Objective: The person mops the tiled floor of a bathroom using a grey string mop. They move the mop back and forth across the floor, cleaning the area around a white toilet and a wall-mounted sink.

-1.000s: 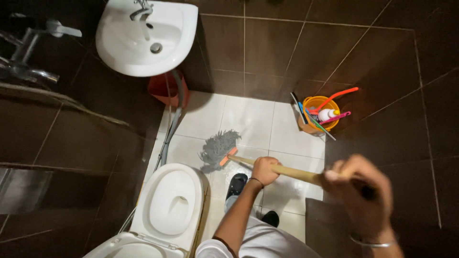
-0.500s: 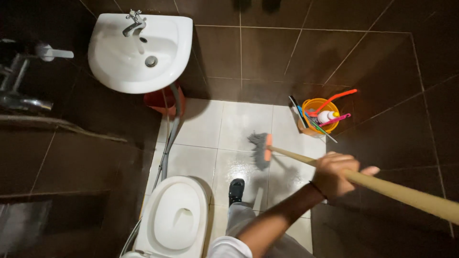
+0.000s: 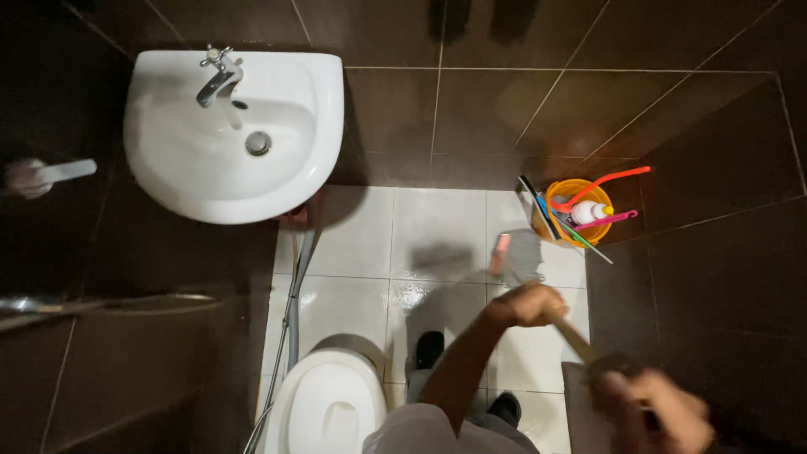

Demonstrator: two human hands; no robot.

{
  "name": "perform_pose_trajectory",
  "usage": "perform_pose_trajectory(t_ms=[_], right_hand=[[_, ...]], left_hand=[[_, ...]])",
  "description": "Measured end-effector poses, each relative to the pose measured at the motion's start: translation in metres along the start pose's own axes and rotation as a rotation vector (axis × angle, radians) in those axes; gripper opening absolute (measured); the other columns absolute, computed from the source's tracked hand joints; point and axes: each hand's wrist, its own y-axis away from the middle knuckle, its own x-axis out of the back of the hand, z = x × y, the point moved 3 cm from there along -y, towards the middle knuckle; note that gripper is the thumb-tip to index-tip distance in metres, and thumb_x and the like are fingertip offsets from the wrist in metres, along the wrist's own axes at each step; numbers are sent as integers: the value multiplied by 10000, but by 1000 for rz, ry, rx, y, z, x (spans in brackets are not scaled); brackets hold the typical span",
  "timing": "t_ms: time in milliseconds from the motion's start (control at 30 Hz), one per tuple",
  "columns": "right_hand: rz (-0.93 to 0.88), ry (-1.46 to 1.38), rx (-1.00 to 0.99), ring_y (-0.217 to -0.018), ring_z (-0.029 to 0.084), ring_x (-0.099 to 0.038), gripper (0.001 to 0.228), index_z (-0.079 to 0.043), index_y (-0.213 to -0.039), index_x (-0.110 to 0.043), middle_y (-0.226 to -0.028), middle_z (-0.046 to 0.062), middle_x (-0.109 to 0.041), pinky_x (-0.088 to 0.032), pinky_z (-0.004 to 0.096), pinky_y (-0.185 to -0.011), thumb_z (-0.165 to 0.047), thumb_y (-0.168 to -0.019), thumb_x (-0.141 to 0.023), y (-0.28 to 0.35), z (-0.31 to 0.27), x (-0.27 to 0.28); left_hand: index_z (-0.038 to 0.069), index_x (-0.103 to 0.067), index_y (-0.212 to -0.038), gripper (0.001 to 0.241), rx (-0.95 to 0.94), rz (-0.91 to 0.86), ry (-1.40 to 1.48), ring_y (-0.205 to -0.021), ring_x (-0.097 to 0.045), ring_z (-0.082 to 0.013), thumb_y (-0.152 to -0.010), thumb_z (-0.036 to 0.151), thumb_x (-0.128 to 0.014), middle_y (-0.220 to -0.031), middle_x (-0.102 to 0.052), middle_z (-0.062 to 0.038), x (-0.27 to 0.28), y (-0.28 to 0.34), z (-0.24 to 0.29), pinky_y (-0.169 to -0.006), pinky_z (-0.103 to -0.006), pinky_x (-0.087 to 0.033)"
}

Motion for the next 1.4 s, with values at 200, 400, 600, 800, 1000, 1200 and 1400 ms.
perform_pose_trajectory(t_ms=[200, 400, 600, 800, 1000, 1200, 1400], right_hand=[[153, -30, 42, -703, 223, -741, 165, -34, -652, -581, -730, 152, -745, -605, 332, -729, -131, -776, -633, -85, -31, -66], [160, -145, 117, -628, 180, -655, 211, -108, -672, -517, -624, 77, -640, -651, 375, -731, -155, -866, -586, -105, -38, -81], [115, -124, 136, -719, 223, -703, 171, -78, -710, -565, -706, 116, -689, -608, 326, -684, -172, -851, -588, -110, -29, -98], [-150, -265, 343, -771, 220, -695, 90, -93, -768, -552, -776, 83, -670, -653, 425, -819, -33, -799, -611, -106, -5, -118], [-204, -418, 234, -810, 221, -612, 64, -87, -832, -592, -818, 71, -655, -574, 413, -829, -37, -863, -566, -80, 20, -146], [-61, -680, 278, -652, 158, -533, 84, -117, -940, -476, -678, 4, -538, -559, 395, -743, -49, -953, -525, -65, 11, -155], [-47, -822, 224, -693, 176, -580, 256, -69, -1137, -434, -820, 66, -583, -578, 386, -786, -217, -1028, -613, -32, 5, -126]], left_hand=[[178, -628, -697, 194, 381, -4, -805, -704, -665, -176, -834, 64, -703, -761, -704, 35, 44, 74, -57, -708, -344, -569], [161, -707, -747, 55, 421, -98, -900, -768, -681, -244, -764, 138, -659, -782, -728, -12, 82, 88, -58, -783, -394, -547], [199, -778, -859, 107, 851, -179, -935, -842, -705, -217, -762, 153, -781, -896, -777, 8, 114, 110, -30, -843, -415, -559], [202, -803, -888, 221, 897, -12, -923, -994, -700, -205, -699, 97, -850, -1001, -783, 21, 132, 160, -5, -1042, -419, -497], [112, -732, -756, 227, 593, 434, -859, -652, -651, -152, -571, 16, -822, -767, -722, 1, 122, 216, 30, -642, -285, -546], [102, -591, -625, 138, 567, 738, -1056, -671, -600, -219, -687, 67, -709, -728, -664, -33, 71, 221, 76, -686, -330, -484], [-1, -651, -750, 123, 483, 1071, -945, -728, -644, -246, -675, -96, -632, -801, -661, -82, -3, 218, 63, -717, -324, -522]])
